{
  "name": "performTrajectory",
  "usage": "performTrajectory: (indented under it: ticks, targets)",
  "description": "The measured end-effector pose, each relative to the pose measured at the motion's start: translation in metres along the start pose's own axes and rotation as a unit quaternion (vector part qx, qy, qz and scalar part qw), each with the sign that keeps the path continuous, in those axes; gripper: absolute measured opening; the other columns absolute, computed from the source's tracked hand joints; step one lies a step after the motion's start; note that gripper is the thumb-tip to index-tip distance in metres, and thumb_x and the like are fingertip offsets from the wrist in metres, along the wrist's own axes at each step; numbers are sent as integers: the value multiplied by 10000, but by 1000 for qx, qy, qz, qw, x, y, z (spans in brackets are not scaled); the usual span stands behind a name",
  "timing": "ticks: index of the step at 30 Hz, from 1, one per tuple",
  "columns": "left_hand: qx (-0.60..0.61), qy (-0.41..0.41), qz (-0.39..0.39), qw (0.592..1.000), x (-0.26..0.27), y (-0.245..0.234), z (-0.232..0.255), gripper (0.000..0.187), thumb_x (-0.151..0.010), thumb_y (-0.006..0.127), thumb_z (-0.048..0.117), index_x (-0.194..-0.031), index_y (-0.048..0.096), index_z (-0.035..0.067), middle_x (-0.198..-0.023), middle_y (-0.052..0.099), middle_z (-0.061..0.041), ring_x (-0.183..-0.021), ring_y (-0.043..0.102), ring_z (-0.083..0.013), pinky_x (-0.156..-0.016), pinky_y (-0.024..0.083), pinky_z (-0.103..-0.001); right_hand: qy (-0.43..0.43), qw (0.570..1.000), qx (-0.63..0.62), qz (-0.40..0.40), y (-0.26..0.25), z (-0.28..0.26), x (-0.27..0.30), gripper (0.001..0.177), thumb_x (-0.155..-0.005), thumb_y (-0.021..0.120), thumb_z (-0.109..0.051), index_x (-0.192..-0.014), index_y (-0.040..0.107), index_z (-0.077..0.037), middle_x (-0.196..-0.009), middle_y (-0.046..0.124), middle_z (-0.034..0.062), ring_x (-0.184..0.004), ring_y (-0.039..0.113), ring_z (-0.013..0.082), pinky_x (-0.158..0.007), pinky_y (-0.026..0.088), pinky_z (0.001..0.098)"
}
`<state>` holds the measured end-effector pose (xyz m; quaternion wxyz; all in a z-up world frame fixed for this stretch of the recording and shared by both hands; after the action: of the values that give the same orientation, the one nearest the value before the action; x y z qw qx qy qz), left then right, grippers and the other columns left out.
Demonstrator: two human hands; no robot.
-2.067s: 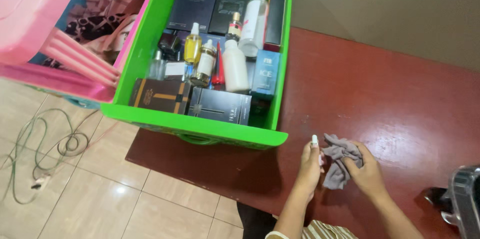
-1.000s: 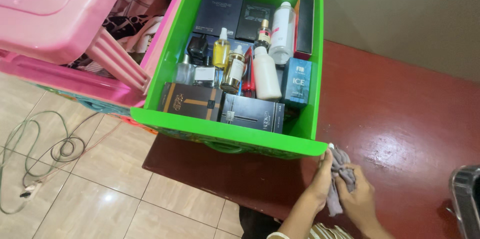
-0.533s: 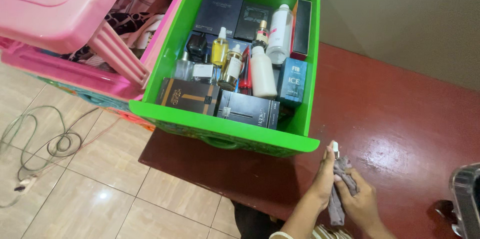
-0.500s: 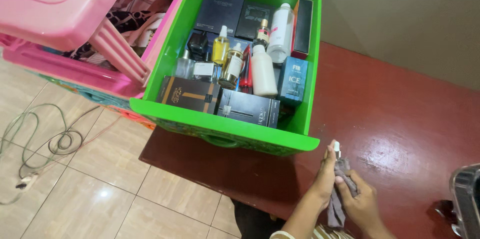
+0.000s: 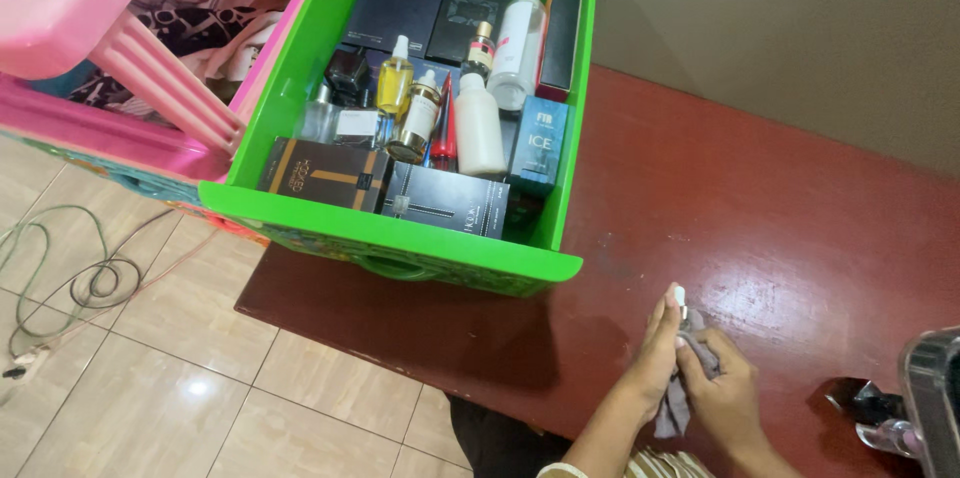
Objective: The person wipes several cosmetic bottles and tubes with a gray cloth on a red table, then places each cleaned item into a green plastic bin. The person handles a red tube, a dropper bottle, and multiple small perfume-style bottles one at a time.
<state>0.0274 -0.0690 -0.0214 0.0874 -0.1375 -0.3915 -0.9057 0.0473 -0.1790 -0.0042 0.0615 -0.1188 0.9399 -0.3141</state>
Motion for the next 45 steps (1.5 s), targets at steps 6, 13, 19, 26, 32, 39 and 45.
performTrajectory:
  ticks: [6,13,19,26,32,39,45]
  targets:
    - [-28,-13,-27,999,2,13,-3,861,-980,294,707,-1643,198,167,-1676,256,-106,-1537,251,-250,-1228,218,-380,-44,997,0,64,-10,-3,-12,393,-890,726,-159,-1238,585,-43,-970,679,95,-847,657,172,-746,531,321]
    - [-57,-11,-1,998,7,9,12,857,-963,315,690,-1645,175,191,-1686,183,-95,-1560,197,-257,-1234,201,-388,-34,999,10,31,-3,1,-14,366,-880,717,-172,-1190,596,-19,-1036,681,118,-918,672,188,-798,547,337]
    - [-25,42,-15,999,-1,10,12,856,-997,330,689,-1634,215,129,-1708,199,-122,-1572,189,-262,-1242,179,-383,-48,996,-18,74,-1,4,-18,317,-903,733,-167,-1157,611,-21,-1019,682,129,-917,654,187,-835,531,332]
    - [-28,15,-14,999,-4,10,14,876,-971,328,691,-1637,191,139,-1703,188,-98,-1561,179,-240,-1231,177,-380,2,999,-32,41,-5,10,-13,295,-891,744,-166,-1112,609,-23,-961,689,116,-861,642,167,-774,532,327]
    - [-18,2,-29,999,-4,17,9,863,-989,317,688,-1644,163,147,-1705,182,-120,-1564,187,-255,-1243,179,-383,4,997,-17,77,-9,6,-23,285,-925,730,-174,-1147,629,-25,-982,690,112,-874,646,167,-785,530,322]
    - [-7,9,-7,1000,-7,9,11,854,-992,331,673,-1644,173,143,-1705,186,-114,-1555,194,-243,-1234,191,-373,-3,999,-17,49,-5,-1,-16,308,-882,745,-179,-1117,628,-17,-957,697,110,-873,651,172,-791,532,327]
    - [2,7,-21,1000,-6,18,12,871,-979,347,684,-1643,142,159,-1687,221,-112,-1539,250,-248,-1232,226,-383,-5,997,-36,63,-7,2,-34,294,-918,716,-176,-1149,616,-23,-976,683,101,-875,644,154,-790,529,318]
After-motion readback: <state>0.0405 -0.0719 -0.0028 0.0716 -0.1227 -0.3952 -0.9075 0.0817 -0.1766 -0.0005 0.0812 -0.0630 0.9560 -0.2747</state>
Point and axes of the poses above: each hand's wrist, its own x-axis away from the middle knuckle, its own y-axis out of the palm, z = x × y, the point moved 1 cm from there along -x, towards the middle knuckle
